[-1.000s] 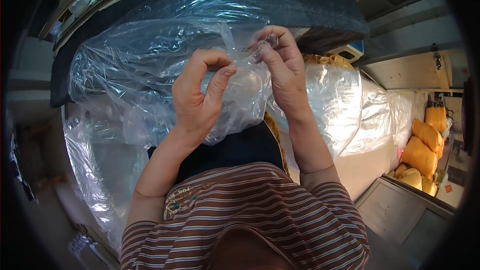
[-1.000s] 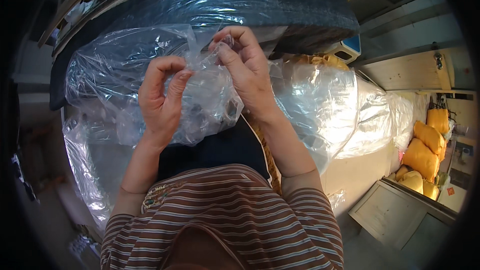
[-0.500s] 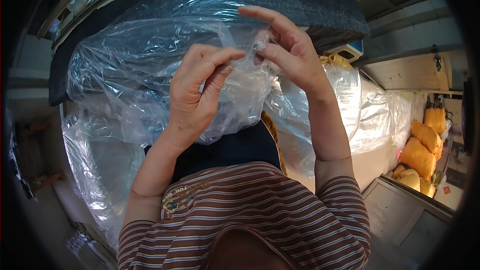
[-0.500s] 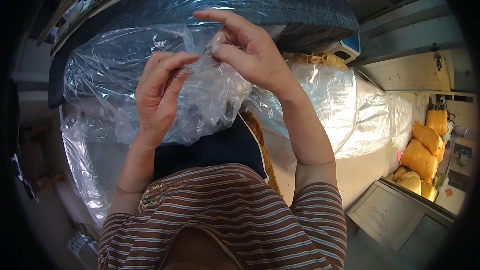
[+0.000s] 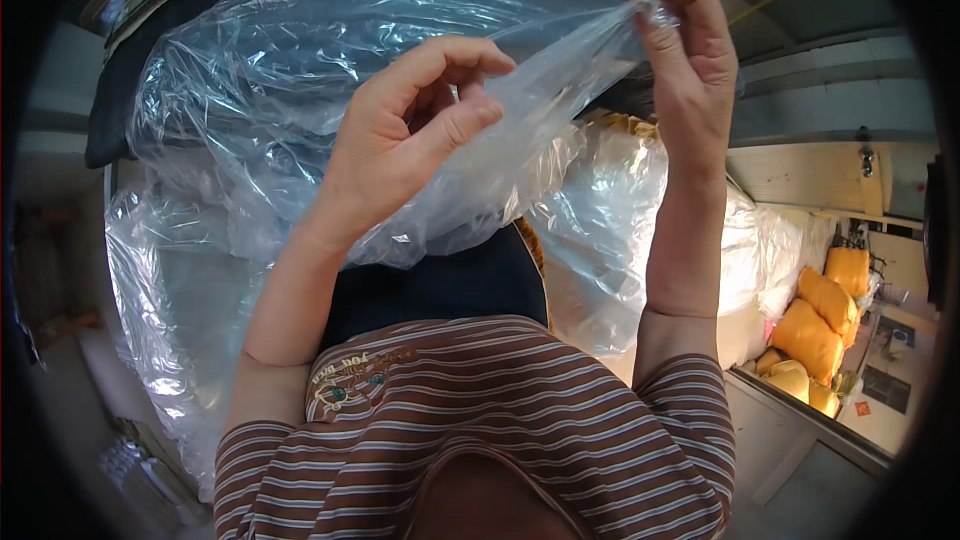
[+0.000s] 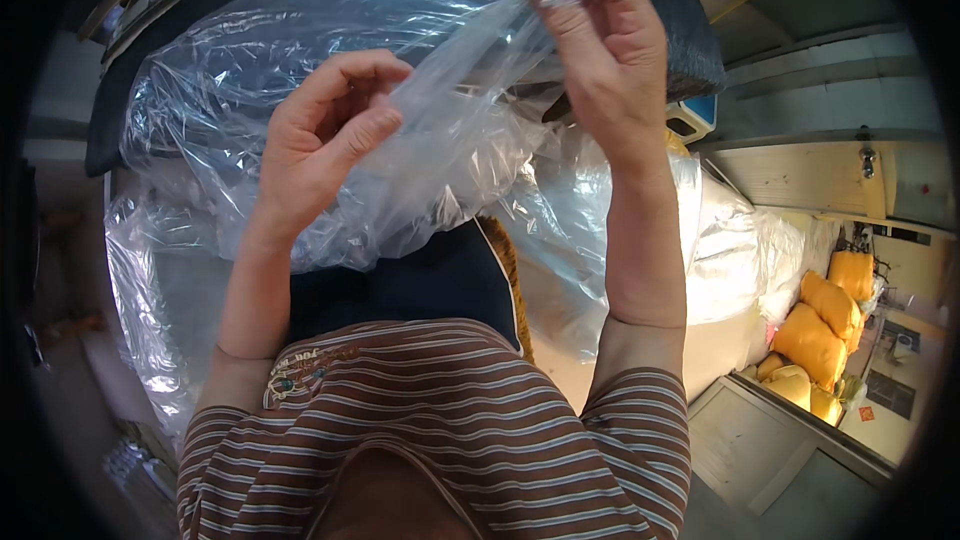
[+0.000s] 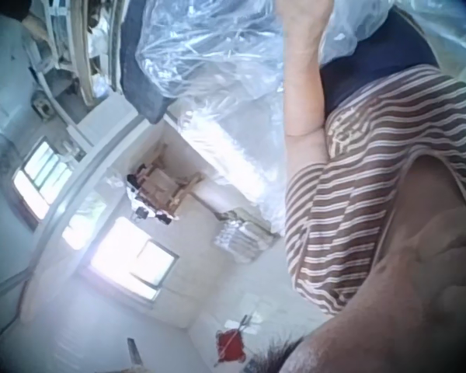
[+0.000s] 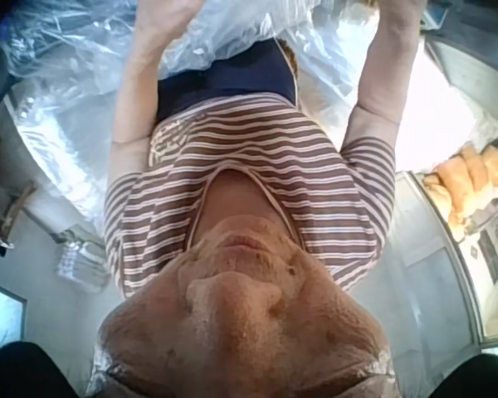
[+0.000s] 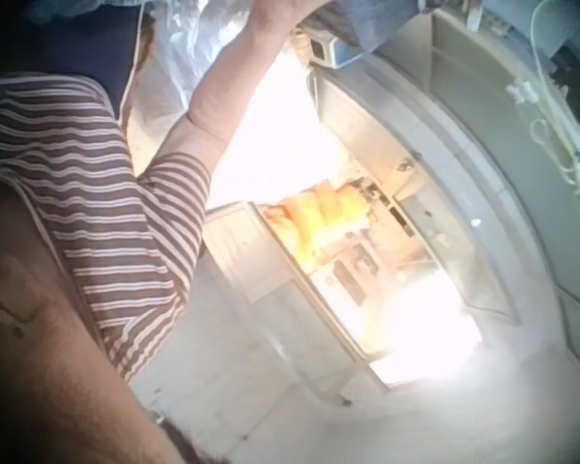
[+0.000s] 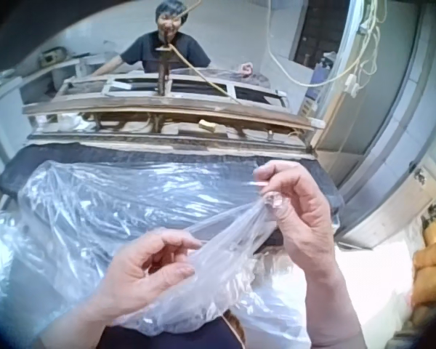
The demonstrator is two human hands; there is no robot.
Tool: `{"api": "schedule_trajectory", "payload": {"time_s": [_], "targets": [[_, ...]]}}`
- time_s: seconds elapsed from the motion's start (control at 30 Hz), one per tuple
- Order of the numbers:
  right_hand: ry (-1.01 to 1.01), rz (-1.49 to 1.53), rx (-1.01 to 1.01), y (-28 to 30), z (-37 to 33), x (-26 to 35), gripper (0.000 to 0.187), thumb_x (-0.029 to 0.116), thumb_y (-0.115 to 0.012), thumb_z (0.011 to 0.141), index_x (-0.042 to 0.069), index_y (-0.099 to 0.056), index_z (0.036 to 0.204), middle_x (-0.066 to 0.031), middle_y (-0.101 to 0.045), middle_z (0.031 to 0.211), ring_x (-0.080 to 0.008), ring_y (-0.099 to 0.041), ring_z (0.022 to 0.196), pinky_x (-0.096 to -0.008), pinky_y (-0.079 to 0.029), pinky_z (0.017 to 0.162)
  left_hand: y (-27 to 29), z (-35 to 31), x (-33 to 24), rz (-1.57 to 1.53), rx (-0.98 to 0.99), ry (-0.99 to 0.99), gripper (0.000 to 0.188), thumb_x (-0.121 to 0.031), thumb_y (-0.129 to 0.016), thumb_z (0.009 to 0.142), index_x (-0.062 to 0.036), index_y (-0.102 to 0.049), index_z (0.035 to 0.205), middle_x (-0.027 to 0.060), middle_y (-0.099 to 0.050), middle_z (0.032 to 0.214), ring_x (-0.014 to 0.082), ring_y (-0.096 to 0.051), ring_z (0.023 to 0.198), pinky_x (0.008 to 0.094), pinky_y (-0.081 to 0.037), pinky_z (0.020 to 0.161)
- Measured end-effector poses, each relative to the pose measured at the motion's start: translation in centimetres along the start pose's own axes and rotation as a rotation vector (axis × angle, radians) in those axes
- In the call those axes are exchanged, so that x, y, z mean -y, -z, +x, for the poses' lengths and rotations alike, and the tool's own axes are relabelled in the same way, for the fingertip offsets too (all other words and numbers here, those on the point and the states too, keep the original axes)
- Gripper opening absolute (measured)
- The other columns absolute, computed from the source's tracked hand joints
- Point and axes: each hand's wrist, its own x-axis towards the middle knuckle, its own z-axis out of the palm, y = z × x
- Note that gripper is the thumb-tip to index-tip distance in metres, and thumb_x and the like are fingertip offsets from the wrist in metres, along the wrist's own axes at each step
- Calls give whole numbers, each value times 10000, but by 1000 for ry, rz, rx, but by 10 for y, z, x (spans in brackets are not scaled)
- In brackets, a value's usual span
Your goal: The person wraps a large curved furniture piece with clear plastic sheeting. They repeatedly pull, smooth, and fold the plastic over the surface, tucking edges under the frame to secure the covering. The person adjusts the plastic multiple times to ensure full coverage of the object.
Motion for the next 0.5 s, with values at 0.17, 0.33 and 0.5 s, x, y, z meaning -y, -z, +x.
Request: {"api": "schedule_trajectory", "payload": {"time_s": [0.17, 0.33, 0.5], "targets": [[-67, 136, 14, 7, 2, -8, 51, 74, -507, 962, 61, -547, 992, -97, -633, 1138, -123, -549, 1057, -249, -383, 939, 20, -5, -3, 323, 5, -66, 173, -66, -617, 877, -27, -594, 1044, -20, -536, 870, 20, -439, 687, 148, -343, 603], [-349, 476, -70, -20, 5, -8, 73, 153, -552, 959, 97, -541, 1005, -5, -607, 858, -71, -559, 826, -233, -451, 811, 24, -3, -8, -129, -234, -12, 131, -123, -586, 907, -36, -564, 1004, -30, -541, 855, 28, -480, 728, 151, -359, 637], [-411, 594, -253, -60, 32, -16, 84, 172, -541, 962, 89, -532, 973, 51, -512, 738, -11, -458, 578, -183, -407, 505, 44, 25, -32, -346, -370, -9, 116, -157, -523, 957, -60, -562, 1008, -62, -505, 808, 7, -437, 716, 167, -337, 626]]}}
